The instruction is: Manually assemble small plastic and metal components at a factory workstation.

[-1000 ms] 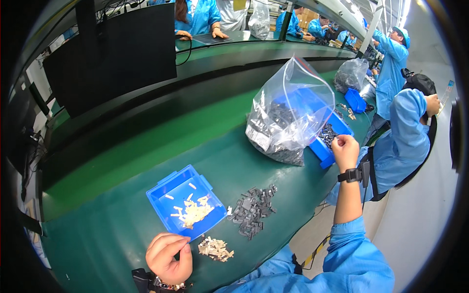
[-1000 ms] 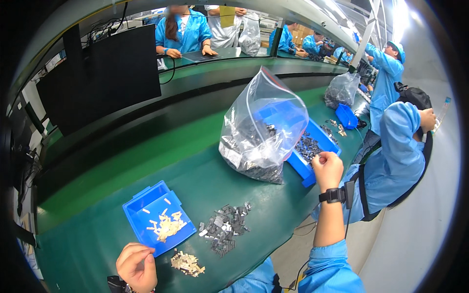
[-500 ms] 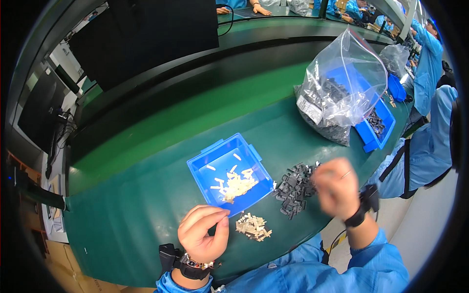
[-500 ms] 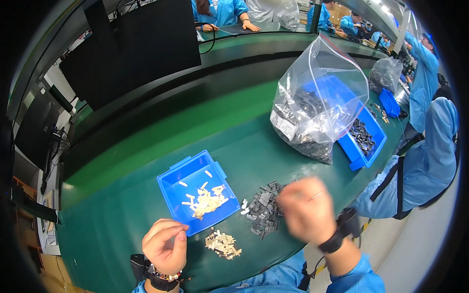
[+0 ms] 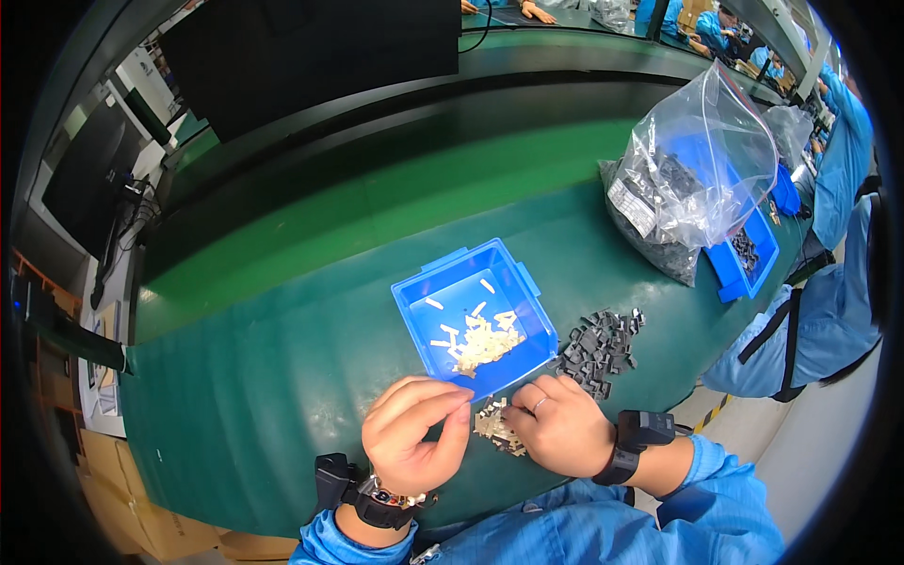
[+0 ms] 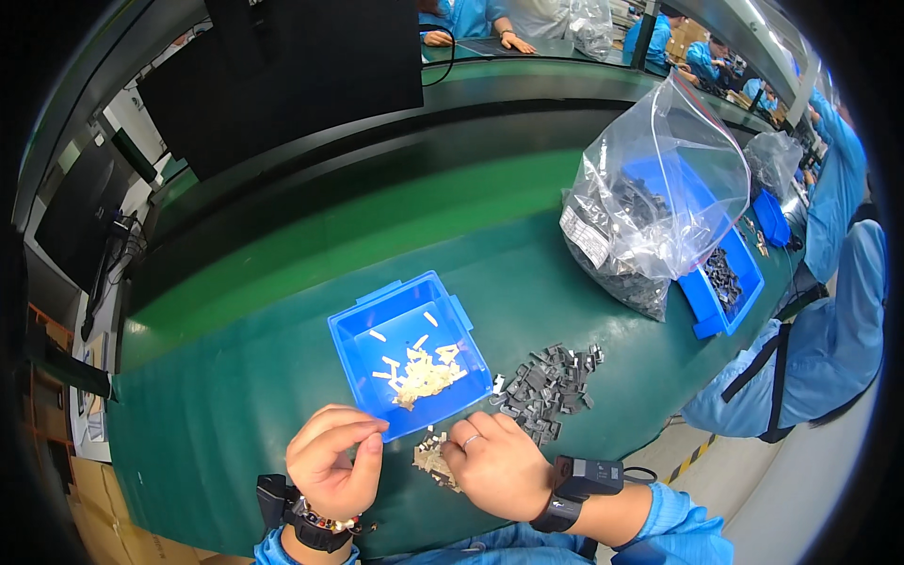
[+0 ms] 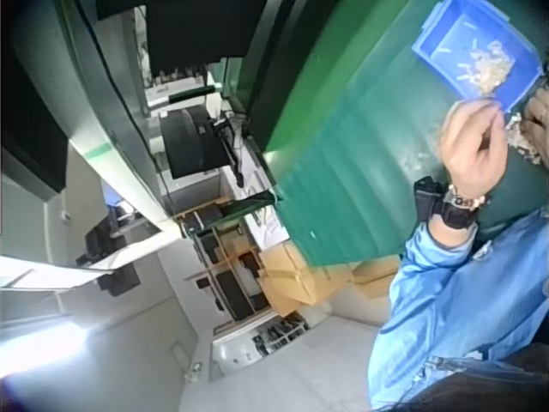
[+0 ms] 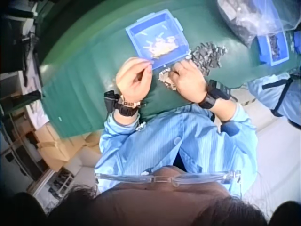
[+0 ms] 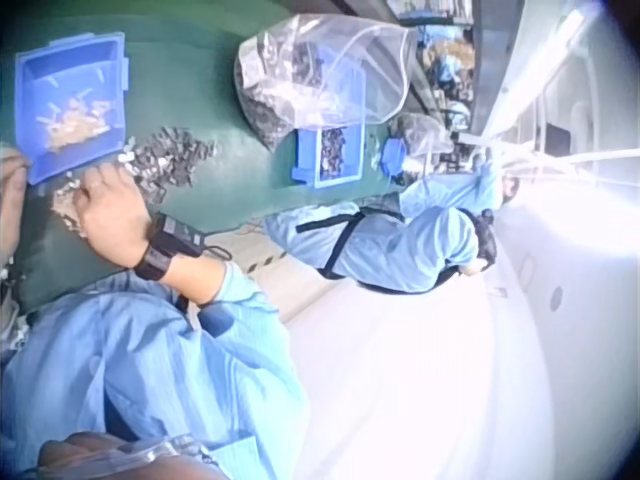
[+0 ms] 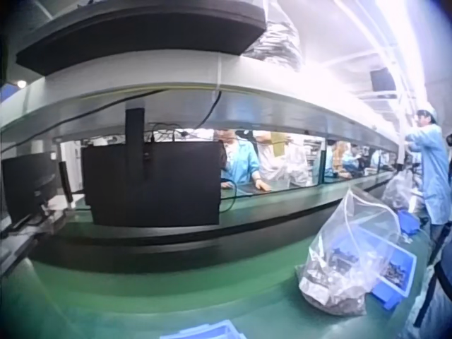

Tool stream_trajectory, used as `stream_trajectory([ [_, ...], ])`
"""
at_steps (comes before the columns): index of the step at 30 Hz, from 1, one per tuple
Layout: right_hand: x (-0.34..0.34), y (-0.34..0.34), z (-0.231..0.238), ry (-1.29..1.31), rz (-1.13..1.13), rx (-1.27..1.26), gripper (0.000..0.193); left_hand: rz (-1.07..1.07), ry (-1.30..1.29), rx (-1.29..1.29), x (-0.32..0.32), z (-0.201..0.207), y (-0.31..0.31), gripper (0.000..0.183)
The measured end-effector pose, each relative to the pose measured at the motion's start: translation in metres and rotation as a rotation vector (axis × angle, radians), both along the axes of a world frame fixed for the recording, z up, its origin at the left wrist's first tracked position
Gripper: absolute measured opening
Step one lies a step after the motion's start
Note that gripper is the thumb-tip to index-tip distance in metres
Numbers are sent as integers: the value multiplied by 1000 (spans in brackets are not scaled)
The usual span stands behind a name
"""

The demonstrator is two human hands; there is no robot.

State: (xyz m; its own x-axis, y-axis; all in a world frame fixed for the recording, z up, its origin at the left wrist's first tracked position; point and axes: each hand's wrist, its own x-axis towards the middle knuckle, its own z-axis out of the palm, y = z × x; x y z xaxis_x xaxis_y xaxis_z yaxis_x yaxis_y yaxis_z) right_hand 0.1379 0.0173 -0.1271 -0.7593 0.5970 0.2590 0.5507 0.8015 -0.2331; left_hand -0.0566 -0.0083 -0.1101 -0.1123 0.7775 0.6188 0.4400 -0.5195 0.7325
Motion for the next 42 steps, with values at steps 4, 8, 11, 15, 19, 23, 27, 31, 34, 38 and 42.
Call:
stream_trajectory([
  [4,0,1,3,2,12,30,11,-7,1,3,0,1,1,5],
  [8,4,4,16,226,-21,-118,10,8,12,4,0,1,0,5],
  [11,7,8,28,446,-35,-352,11,32,10,-22,3,3,-2,5],
  [15,0,12,38,711,-104,-529,4,-30,9,-40,6,4,-4,11],
  [19,-16,12,41,841,-93,-657,4,-80,110,82,6,2,-3,25],
  [23,-28,12,41,846,-37,-586,3,-54,149,111,3,0,-3,27],
  [27,-31,15,42,824,-9,-671,11,33,34,79,6,-3,-5,24],
  [31,-34,17,41,769,95,-542,20,43,-280,-112,10,-5,-11,19],
  [34,-33,18,42,689,101,-433,26,-14,-413,-180,9,-8,-12,17],
  [38,-34,19,44,666,84,-327,29,-61,-504,-197,10,-11,-11,19],
  [42,-35,20,46,632,61,-240,29,-117,-662,-239,11,-13,-11,15],
])
